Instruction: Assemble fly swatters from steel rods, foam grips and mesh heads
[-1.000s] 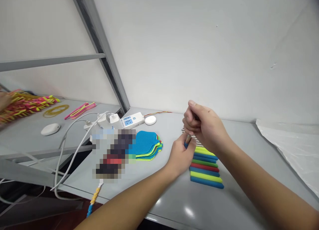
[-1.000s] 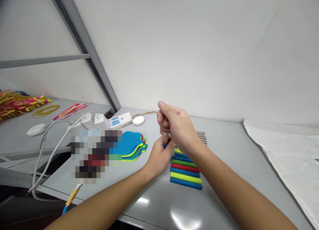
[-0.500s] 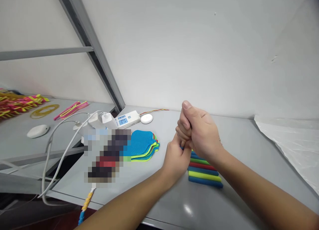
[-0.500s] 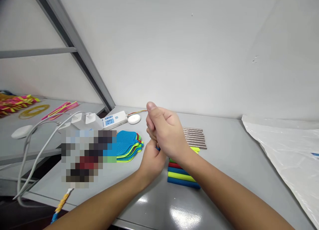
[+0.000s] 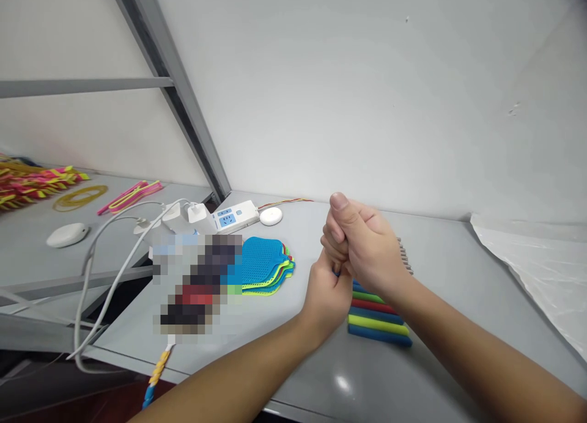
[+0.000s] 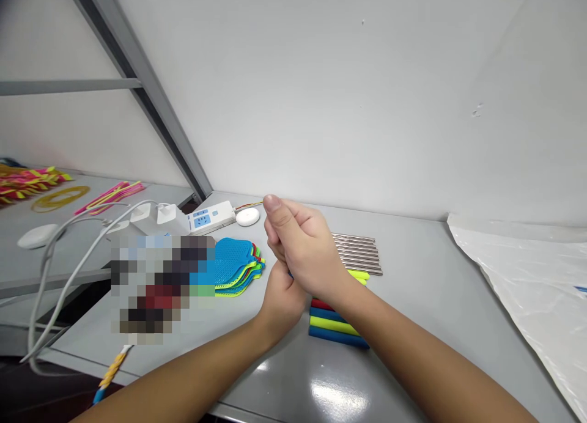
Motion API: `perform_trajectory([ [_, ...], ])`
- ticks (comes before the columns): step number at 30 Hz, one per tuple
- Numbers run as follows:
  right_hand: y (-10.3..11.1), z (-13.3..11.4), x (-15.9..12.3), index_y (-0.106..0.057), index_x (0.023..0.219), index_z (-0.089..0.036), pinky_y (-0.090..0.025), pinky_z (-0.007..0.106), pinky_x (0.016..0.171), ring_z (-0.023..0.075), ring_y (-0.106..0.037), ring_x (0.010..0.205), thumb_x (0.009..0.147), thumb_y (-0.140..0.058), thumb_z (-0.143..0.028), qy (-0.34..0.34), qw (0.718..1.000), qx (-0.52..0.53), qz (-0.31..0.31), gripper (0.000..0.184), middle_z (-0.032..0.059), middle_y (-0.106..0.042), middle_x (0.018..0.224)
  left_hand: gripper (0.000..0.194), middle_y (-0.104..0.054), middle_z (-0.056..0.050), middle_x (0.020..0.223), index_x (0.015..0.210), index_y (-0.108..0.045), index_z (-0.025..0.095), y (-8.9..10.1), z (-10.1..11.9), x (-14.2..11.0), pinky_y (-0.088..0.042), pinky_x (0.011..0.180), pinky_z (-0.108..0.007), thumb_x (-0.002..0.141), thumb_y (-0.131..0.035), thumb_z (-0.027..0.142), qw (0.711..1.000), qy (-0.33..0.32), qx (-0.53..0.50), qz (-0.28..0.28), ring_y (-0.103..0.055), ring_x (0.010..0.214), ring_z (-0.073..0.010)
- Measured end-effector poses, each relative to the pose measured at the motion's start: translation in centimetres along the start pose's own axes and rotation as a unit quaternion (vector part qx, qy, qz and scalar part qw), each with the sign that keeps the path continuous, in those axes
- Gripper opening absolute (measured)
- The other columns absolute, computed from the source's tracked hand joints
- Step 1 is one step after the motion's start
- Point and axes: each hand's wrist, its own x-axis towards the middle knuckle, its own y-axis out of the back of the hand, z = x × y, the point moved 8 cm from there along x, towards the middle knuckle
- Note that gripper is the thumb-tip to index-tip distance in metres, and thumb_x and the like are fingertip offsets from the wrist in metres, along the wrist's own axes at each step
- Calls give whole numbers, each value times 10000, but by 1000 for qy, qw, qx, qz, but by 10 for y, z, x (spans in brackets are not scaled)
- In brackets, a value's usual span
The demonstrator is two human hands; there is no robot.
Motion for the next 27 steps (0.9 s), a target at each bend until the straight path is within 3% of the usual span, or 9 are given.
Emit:
perform_trajectory([
  [6, 4, 0, -4, -446, 576, -205, -181, 221, 384, 63, -220, 407, 815, -580, -587, -19, 1000, -3, 4, 471, -86, -259, 446, 167, -586, -39, 919, 1055, -529, 189, -2, 11, 0, -433, 736, -271, 893, -503, 225, 1000, -21, -17, 1, -528, 881, -178],
  [10, 12, -8, -2, -449, 579, -209, -233, 218, 384, 68, -259, 394, 822, -577, -579, -22, 999, 2, 28, 461, -88, -239, 438, 150, -566, -8, 801, 981, -490, 207, 1, 16, 0, -419, 683, -252, 903, -517, 332, 999, -20, -7, 25, -510, 747, -139],
  [15, 27, -43, -2, -424, 583, -217, -229, 228, 382, 72, -276, 384, 864, -560, -509, 40, 997, -6, 69, 427, -86, -206, 451, 223, -516, 18, 792, 1013, -421, 231, 3, 25, -3, -402, 643, -237, 908, -506, 408, 997, -66, -44, 7, -489, 683, -113],
  [19, 50, -71, -6, -388, 584, -225, -164, 241, 367, 81, -200, 380, 913, -494, -432, 83, 989, 29, 120, 403, -81, -144, 452, 307, -483, 22, 720, 966, -452, 214, 4, 24, 2, -377, 575, -237, 958, -322, 491, 994, -44, -93, -23, -461, 611, -111],
  [23, 72, -87, -8, -340, 575, -236, -140, 270, 366, 92, -142, 389, 870, -543, -422, 106, 983, 17, 146, 404, -78, -120, 454, 455, -389, 27, 613, 731, -419, 191, 1, 20, 4, -284, 526, -251, 972, -205, 512, 997, -27, -35, -61, -353, 551, -106],
  [27, 85, -105, -9, -329, 565, -242, -143, 285, 371, 98, -132, 386, 842, -570, -422, 139, 979, -17, 145, 408, -78, -126, 440, 372, -377, 28, 638, 752, -405, 198, -6, 21, -4, -262, 545, -265, 968, -296, 480, 992, -59, 30, -105, -337, 569, -111],
])
